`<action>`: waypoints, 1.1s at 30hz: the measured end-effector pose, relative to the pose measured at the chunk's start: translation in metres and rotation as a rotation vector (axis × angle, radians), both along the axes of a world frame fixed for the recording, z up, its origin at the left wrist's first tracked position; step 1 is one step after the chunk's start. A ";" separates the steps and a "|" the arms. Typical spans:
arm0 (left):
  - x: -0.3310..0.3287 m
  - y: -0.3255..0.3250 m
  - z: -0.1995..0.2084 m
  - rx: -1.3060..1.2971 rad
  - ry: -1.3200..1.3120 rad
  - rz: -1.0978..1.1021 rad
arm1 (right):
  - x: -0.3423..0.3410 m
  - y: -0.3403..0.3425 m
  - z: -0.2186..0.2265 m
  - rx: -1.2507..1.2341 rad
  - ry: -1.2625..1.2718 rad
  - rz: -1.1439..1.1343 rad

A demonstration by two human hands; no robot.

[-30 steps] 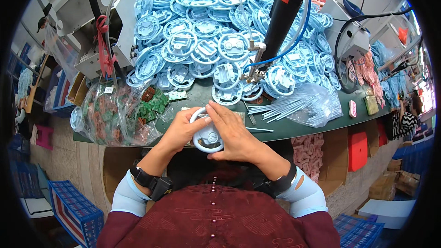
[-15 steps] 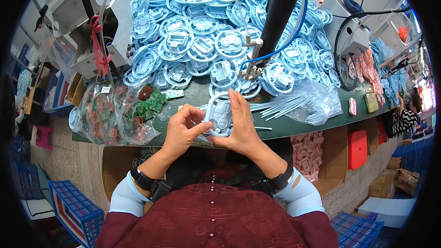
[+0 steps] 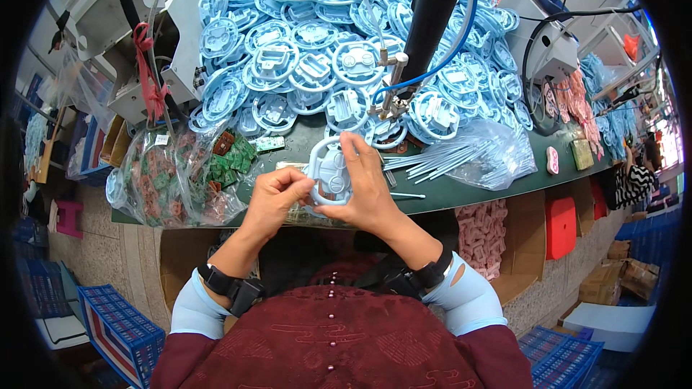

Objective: Joining small plastic components using a handheld tool at a factory workbench.

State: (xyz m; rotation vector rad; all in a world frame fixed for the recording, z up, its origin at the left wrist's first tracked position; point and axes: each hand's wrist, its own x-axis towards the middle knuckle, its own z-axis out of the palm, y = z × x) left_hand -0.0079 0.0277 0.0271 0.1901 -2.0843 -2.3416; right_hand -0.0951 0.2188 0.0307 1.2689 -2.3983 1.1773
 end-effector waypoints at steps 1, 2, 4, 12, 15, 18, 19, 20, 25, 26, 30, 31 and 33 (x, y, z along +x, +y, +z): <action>-0.001 -0.005 -0.001 0.003 -0.001 0.001 | -0.002 0.002 -0.002 0.073 -0.104 0.078; -0.003 -0.010 -0.001 -0.107 -0.006 0.117 | -0.002 0.003 -0.004 0.077 -0.106 0.080; -0.006 -0.022 -0.008 -0.215 -0.015 0.243 | -0.001 0.002 -0.009 0.241 -0.132 0.078; -0.010 -0.027 -0.031 0.010 -0.333 -0.086 | -0.001 -0.004 -0.021 0.364 -0.144 0.083; -0.009 -0.026 -0.034 0.075 -0.340 -0.065 | 0.001 -0.006 -0.019 0.401 -0.150 0.097; -0.010 -0.027 -0.036 0.073 -0.335 -0.097 | 0.001 -0.006 -0.015 0.436 -0.151 0.113; -0.009 -0.027 -0.034 0.066 -0.338 -0.097 | 0.000 -0.006 -0.014 0.445 -0.157 0.122; -0.009 -0.028 -0.034 0.058 -0.341 -0.097 | 0.000 -0.006 -0.013 0.450 -0.158 0.124; -0.010 -0.029 -0.038 0.105 -0.340 -0.095 | 0.000 -0.007 -0.010 0.487 -0.167 0.146; -0.010 -0.029 -0.038 0.118 -0.332 -0.100 | 0.000 -0.008 -0.010 0.488 -0.167 0.147; -0.010 -0.029 -0.039 0.130 -0.331 -0.117 | 0.000 -0.009 -0.010 0.502 -0.150 0.138; -0.010 -0.029 -0.038 0.112 -0.330 -0.115 | 0.000 -0.009 -0.010 0.497 -0.155 0.137; -0.009 -0.029 -0.037 0.096 -0.330 -0.108 | 0.001 -0.009 -0.010 0.471 -0.188 0.126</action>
